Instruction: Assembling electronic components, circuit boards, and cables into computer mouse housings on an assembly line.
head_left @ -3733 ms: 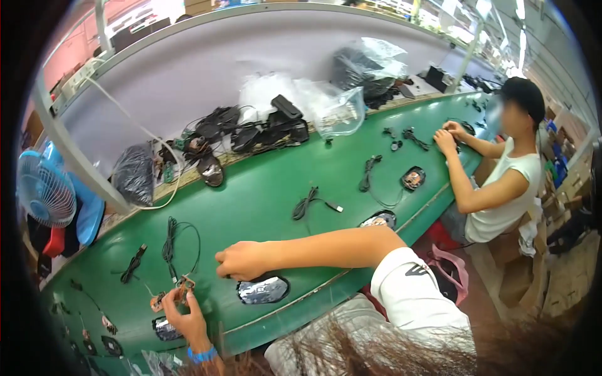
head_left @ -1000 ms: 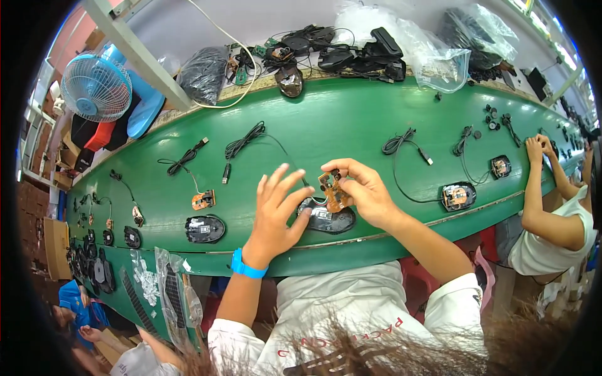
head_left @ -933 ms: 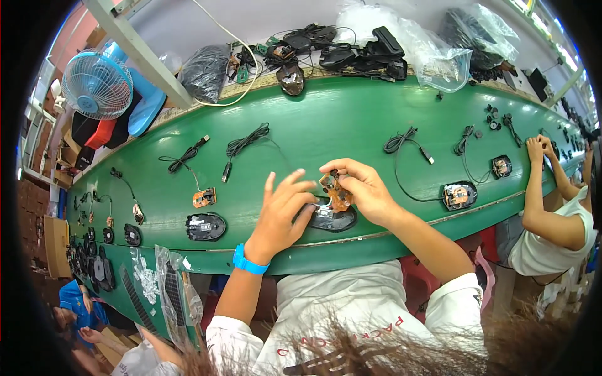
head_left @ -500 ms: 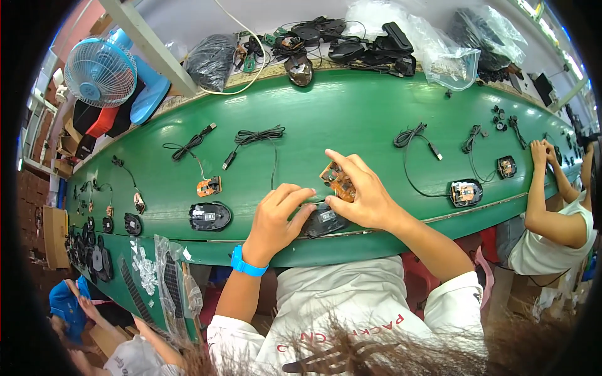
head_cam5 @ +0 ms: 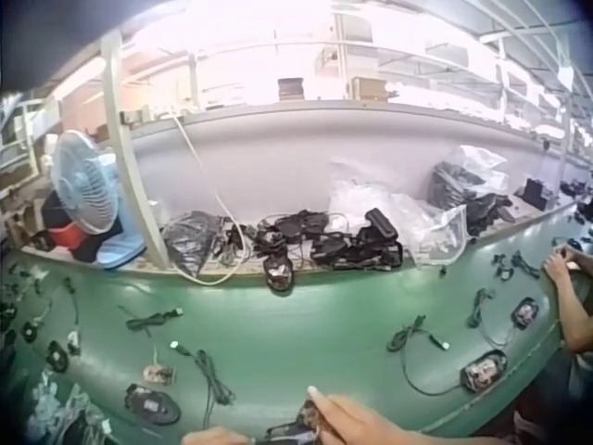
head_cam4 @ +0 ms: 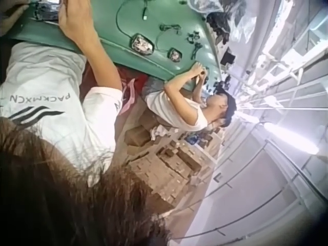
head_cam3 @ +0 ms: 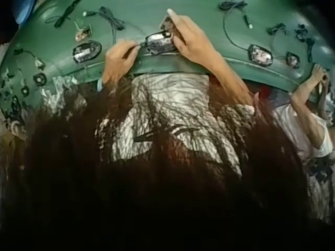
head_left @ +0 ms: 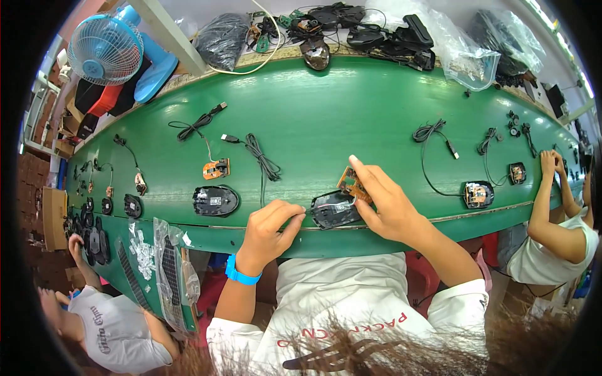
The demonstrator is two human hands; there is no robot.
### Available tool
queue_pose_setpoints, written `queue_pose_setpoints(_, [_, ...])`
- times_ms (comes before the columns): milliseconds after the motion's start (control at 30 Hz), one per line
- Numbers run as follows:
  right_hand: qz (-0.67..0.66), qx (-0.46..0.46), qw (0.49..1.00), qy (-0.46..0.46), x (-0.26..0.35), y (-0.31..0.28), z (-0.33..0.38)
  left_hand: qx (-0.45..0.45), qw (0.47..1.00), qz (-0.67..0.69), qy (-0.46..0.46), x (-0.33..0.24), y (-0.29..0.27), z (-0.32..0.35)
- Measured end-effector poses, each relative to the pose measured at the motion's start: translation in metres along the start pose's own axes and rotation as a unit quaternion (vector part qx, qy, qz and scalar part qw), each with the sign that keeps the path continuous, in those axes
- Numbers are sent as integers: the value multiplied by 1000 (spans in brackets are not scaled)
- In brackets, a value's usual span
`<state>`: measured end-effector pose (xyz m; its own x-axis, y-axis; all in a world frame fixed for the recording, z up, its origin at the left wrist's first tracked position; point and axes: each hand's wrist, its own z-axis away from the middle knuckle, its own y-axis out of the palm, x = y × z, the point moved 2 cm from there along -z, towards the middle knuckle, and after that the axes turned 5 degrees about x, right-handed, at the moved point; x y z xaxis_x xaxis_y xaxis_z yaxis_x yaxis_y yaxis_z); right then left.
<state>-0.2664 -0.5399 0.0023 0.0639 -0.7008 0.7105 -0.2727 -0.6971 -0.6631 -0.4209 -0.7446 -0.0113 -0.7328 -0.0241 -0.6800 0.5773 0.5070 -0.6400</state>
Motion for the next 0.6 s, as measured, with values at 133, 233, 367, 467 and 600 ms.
queue_pose_setpoints(133, [21,-13,999,-27,3,6,0,-22,1000,5,18,5,8,0])
queue_pose_setpoints(233, [31,-28,998,-36,4,11,2,-11,1000,14,-23,4,11,6])
queue_pose_setpoints(367, [61,-16,997,-45,11,12,3,6,999,8,-47,4,12,10])
queue_pose_setpoints(467, [79,-10,995,-52,10,14,3,15,999,1,-52,7,17,11])
queue_pose_setpoints(600, [88,-17,994,-63,10,15,3,24,998,-10,-48,7,20,11])
